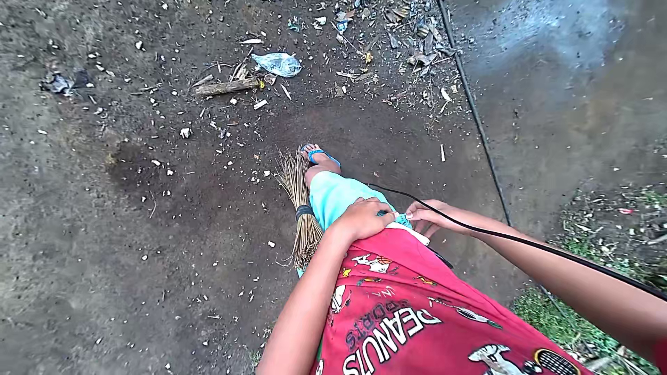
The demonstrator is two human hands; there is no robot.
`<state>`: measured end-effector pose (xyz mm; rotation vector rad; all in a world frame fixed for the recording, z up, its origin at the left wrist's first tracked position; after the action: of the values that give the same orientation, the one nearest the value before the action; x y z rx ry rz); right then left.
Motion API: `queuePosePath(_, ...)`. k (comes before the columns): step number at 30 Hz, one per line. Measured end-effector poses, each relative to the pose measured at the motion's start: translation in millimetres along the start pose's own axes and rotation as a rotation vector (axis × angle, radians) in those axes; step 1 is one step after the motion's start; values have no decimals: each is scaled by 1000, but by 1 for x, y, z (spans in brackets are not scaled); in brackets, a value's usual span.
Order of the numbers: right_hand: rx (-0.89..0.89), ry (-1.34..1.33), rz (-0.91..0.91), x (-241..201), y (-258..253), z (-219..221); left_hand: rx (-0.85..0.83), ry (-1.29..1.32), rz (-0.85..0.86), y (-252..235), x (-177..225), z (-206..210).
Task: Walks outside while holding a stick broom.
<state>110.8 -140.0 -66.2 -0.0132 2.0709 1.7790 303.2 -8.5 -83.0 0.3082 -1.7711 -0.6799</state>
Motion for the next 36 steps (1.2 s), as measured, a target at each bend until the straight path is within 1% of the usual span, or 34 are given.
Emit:
queuePosePath(4,35,79,-25,-5,5,7,52,104,-5,-1,-15,-1)
queuePosePath(6,67,182,22,-11,17,12,65,107,-9,1,-16,-3)
queuePosePath(9,-38,173,168,-16,43,26,71,101,-9,4,-17,-5)
queuePosePath(12,-96,73,246,-7,45,30,69,104,-8,3,-17,-6)
queuePosePath(14,-86,12,233,-3,39,24,75,94,-18,3,-16,-7)
queuePosePath(19,8,-26,207,2,21,11,106,89,-107,3,-17,-9)
queuePosePath(22,40,-7,226,-2,14,8,127,108,-131,0,-17,-8)
queuePosePath(27,114,37,228,-2,2,-5,216,137,-161,-2,-18,-10)
queuePosePath(29,158,16,198,-4,-1,-7,247,143,-166,-2,-18,-13)
queuePosePath(32,163,-28,125,-6,-5,-5,313,202,-150,-6,-21,-12)
queuePosePath(34,165,-53,98,-7,-9,-1,301,220,-151,-9,-23,-9)
queuePosePath(36,161,-66,99,-11,-12,6,233,211,-168,-12,-22,-6)
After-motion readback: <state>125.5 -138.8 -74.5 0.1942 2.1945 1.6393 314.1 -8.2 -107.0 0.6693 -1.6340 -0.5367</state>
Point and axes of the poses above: each hand's wrist, its own y-axis away from the middle knuckle, its own z-axis out of the palm, x = y × z, the point moved 2 cm from there along -y, towards the middle knuckle, and after that the axes turned 14 degrees about x, right-handed, at the moved point
